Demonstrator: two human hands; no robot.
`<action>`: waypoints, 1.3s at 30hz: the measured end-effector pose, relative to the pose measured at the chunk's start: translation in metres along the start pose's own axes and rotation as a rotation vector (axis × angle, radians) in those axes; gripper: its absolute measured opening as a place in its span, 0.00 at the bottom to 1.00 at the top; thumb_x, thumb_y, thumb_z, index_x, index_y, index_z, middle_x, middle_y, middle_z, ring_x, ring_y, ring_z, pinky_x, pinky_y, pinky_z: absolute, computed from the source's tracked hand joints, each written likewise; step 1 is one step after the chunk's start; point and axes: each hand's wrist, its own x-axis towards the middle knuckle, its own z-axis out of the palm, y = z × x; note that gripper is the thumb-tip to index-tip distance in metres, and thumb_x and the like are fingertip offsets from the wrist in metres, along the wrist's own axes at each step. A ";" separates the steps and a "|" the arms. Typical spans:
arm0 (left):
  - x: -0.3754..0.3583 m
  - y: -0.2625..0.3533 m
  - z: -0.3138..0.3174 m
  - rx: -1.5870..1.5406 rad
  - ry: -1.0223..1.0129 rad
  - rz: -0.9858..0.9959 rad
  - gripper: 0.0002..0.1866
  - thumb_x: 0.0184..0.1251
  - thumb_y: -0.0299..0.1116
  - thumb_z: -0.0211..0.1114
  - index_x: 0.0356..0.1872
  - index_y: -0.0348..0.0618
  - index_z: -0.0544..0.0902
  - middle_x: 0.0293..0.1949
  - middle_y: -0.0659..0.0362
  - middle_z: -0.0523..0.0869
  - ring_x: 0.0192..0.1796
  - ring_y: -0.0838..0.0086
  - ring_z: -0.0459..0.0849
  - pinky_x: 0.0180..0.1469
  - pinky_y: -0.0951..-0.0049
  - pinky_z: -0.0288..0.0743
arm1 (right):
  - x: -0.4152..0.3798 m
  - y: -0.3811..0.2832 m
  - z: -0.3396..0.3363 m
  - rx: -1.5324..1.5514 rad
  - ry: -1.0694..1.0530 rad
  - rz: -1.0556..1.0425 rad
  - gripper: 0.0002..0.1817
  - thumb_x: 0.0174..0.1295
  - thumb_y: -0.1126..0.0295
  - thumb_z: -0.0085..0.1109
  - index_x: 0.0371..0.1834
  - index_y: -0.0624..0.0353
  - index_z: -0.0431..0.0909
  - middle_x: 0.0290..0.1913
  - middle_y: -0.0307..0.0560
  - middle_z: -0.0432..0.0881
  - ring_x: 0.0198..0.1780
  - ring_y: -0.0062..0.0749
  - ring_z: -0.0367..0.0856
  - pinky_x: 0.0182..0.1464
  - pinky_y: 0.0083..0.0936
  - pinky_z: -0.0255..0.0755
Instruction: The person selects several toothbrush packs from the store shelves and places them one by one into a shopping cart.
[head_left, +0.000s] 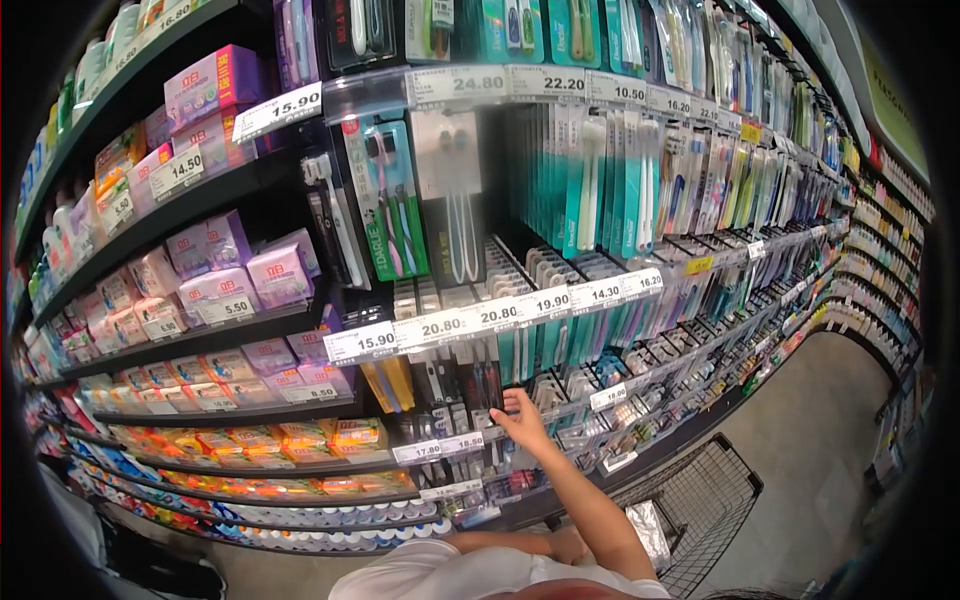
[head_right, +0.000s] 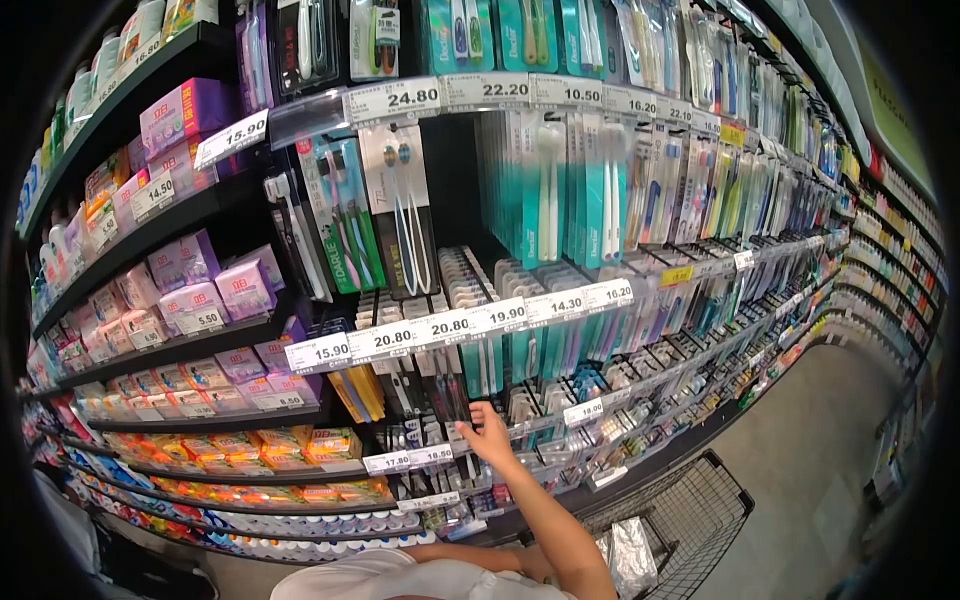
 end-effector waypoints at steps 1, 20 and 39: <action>0.001 0.001 -0.005 0.003 -0.008 0.017 0.19 0.25 0.41 0.67 0.26 0.46 0.84 0.36 0.51 0.84 0.45 0.57 0.80 0.51 0.57 0.67 | -0.001 -0.005 -0.001 0.013 0.001 0.006 0.23 0.52 0.65 0.68 0.48 0.60 0.69 0.41 0.45 0.76 0.43 0.28 0.75 0.41 0.25 0.73; 0.010 0.029 -0.054 0.003 -0.525 -0.213 0.18 0.33 0.46 0.70 0.25 0.46 0.85 0.29 0.52 0.84 0.36 0.56 0.83 0.37 0.58 0.76 | 0.011 -0.068 -0.051 -0.173 0.151 -0.078 0.15 0.51 0.66 0.66 0.21 0.59 0.68 0.12 0.36 0.63 0.17 0.17 0.62 0.21 0.21 0.58; 0.004 0.004 -0.012 -0.159 -0.600 -0.228 0.43 0.29 0.48 0.71 0.57 0.45 0.73 0.59 0.45 0.72 0.62 0.49 0.67 0.61 0.56 0.62 | 0.005 -0.070 -0.010 0.010 0.120 -0.111 0.19 0.53 0.62 0.65 0.39 0.63 0.72 0.33 0.49 0.78 0.34 0.32 0.77 0.40 0.27 0.69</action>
